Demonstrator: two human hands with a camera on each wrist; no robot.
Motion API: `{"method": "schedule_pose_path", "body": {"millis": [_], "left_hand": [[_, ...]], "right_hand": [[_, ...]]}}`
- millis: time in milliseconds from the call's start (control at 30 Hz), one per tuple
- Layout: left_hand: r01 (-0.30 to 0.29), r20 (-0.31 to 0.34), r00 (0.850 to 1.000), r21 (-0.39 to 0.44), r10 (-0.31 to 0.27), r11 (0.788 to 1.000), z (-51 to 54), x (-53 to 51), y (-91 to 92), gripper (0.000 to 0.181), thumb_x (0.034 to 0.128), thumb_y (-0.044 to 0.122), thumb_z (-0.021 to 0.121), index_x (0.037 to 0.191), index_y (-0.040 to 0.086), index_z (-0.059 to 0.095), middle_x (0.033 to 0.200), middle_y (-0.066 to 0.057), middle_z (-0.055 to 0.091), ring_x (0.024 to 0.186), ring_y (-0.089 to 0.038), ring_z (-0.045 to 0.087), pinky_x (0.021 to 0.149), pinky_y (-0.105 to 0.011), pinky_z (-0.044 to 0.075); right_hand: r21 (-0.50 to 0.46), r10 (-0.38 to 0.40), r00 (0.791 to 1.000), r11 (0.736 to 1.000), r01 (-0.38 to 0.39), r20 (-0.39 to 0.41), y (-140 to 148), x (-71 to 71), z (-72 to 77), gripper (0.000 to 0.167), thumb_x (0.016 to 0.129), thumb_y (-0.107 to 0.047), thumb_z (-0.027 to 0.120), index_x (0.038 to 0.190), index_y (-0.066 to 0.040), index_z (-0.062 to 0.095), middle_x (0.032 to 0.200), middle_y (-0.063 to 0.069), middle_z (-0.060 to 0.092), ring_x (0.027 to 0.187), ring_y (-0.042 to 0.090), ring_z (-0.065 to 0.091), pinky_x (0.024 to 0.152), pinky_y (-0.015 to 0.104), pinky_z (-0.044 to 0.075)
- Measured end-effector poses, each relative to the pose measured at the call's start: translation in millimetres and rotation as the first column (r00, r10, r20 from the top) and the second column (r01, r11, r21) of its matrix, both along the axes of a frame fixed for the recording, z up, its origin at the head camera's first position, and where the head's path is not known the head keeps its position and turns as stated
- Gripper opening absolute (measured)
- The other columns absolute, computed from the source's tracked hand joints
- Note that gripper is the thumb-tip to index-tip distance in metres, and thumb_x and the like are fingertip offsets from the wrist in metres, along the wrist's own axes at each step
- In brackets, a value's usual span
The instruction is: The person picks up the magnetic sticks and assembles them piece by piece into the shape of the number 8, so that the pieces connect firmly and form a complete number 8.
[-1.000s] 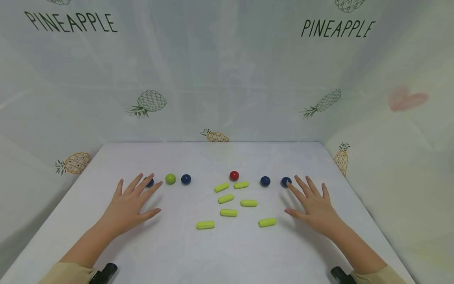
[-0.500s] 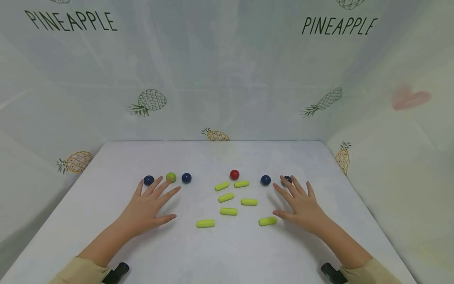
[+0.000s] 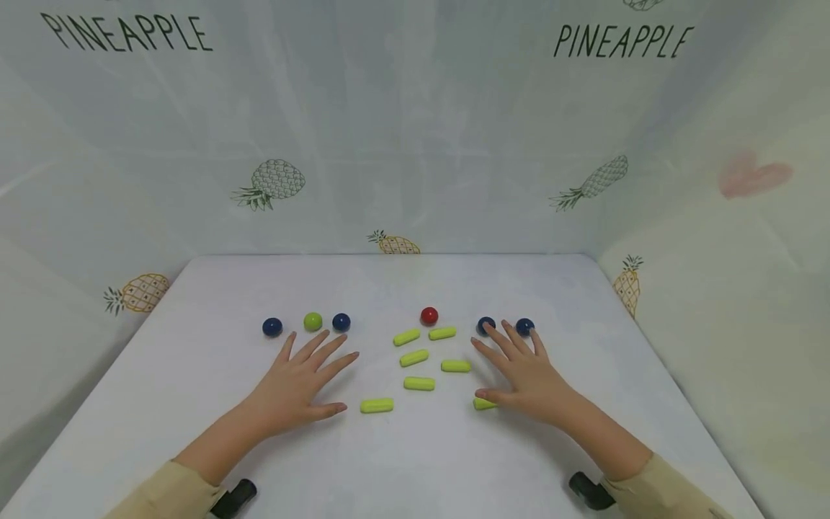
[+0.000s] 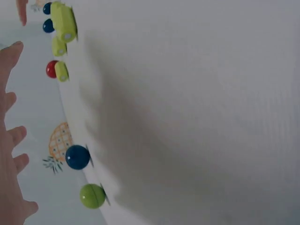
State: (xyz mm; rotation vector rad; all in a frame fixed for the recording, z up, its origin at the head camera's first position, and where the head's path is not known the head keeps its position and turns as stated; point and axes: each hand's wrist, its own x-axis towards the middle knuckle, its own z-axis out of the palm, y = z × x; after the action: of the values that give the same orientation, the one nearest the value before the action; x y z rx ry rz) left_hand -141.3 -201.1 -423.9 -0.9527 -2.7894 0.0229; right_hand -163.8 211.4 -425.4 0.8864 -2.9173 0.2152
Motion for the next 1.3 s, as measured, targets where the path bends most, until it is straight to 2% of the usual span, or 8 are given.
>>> {"method": "schedule_pose_path", "body": {"millis": [167, 333, 500, 767, 1033, 1300], "left_hand": [[0.018, 0.033, 0.999, -0.025, -0.017, 1.000, -3.3, -0.4, 9.6, 0.080, 0.0839, 0.069, 0.059, 0.150, 0.029, 0.039, 0.157, -0.004, 0.029, 0.143, -0.033, 0.023, 0.107, -0.070, 0.011], [0.045, 0.069, 0.997, -0.009, -0.044, 0.999, -5.5, 0.4, 18.9, 0.081, 0.0823, 0.066, 0.063, 0.149, 0.028, 0.040, 0.156, -0.006, 0.032, 0.142, -0.035, 0.026, 0.107, -0.070, 0.014], [0.054, 0.114, 0.992, -0.018, -0.052, 0.998, -9.4, -1.4, 25.7, 0.080, 0.0834, 0.067, 0.061, 0.150, 0.029, 0.038, 0.156, -0.004, 0.031, 0.142, -0.033, 0.026, 0.108, -0.068, 0.016], [0.068, 0.165, 0.985, -0.082, -0.054, 0.994, -11.9, -2.9, 36.8, 0.080, 0.0831, 0.067, 0.062, 0.150, 0.032, 0.036, 0.153, -0.002, 0.037, 0.138, -0.030, 0.033, 0.108, -0.066, 0.020], [0.072, 0.137, 0.989, -0.114, -0.056, 0.991, -12.3, -6.3, 45.3, 0.070, 0.0822, 0.062, 0.067, 0.141, 0.027, 0.050, 0.133, 0.001, 0.056, 0.127, -0.026, 0.045, 0.107, -0.063, 0.024], [0.103, 0.122, 0.989, -0.124, -0.088, 0.987, -12.8, -11.3, 49.2, 0.054, 0.0792, 0.056, 0.074, 0.123, 0.025, 0.065, 0.109, 0.003, 0.063, 0.110, -0.024, 0.053, 0.104, -0.055, 0.034]], "right_hand": [[0.023, 0.039, 0.999, 0.999, -0.040, 0.019, -10.5, -0.9, 0.8, 0.084, 0.085, -0.067, 0.059, 0.154, -0.026, 0.032, 0.161, 0.005, 0.017, 0.147, 0.034, 0.009, 0.109, 0.068, 0.004], [0.001, 0.068, 0.995, 0.998, -0.068, 0.071, -21.5, 0.2, 0.9, 0.086, 0.084, -0.066, 0.061, 0.154, -0.026, 0.032, 0.161, 0.004, 0.019, 0.147, 0.033, 0.010, 0.111, 0.065, 0.006], [-0.018, 0.111, 0.988, 0.994, -0.109, 0.108, -31.2, -0.5, 1.5, 0.085, 0.083, -0.066, 0.062, 0.153, -0.027, 0.033, 0.160, 0.004, 0.023, 0.147, 0.031, 0.011, 0.111, 0.064, 0.007], [-0.020, 0.200, 0.976, 0.980, -0.198, 0.091, -43.9, -3.3, 1.8, 0.081, 0.082, -0.065, 0.064, 0.150, -0.028, 0.039, 0.158, 0.003, 0.029, 0.146, 0.032, 0.017, 0.110, 0.065, 0.013], [-0.037, 0.237, 0.961, 0.971, -0.234, 0.146, -57.6, -4.9, 2.0, 0.075, 0.082, -0.060, 0.069, 0.144, -0.025, 0.048, 0.152, 0.001, 0.039, 0.141, 0.028, 0.030, 0.111, 0.053, 0.026], [-0.035, 0.292, 0.943, 0.956, -0.290, 0.157, -71.4, -5.1, 6.5, 0.063, 0.082, -0.049, 0.075, 0.136, -0.022, 0.057, 0.137, -0.001, 0.053, 0.129, 0.021, 0.044, 0.106, 0.044, 0.037]]}}
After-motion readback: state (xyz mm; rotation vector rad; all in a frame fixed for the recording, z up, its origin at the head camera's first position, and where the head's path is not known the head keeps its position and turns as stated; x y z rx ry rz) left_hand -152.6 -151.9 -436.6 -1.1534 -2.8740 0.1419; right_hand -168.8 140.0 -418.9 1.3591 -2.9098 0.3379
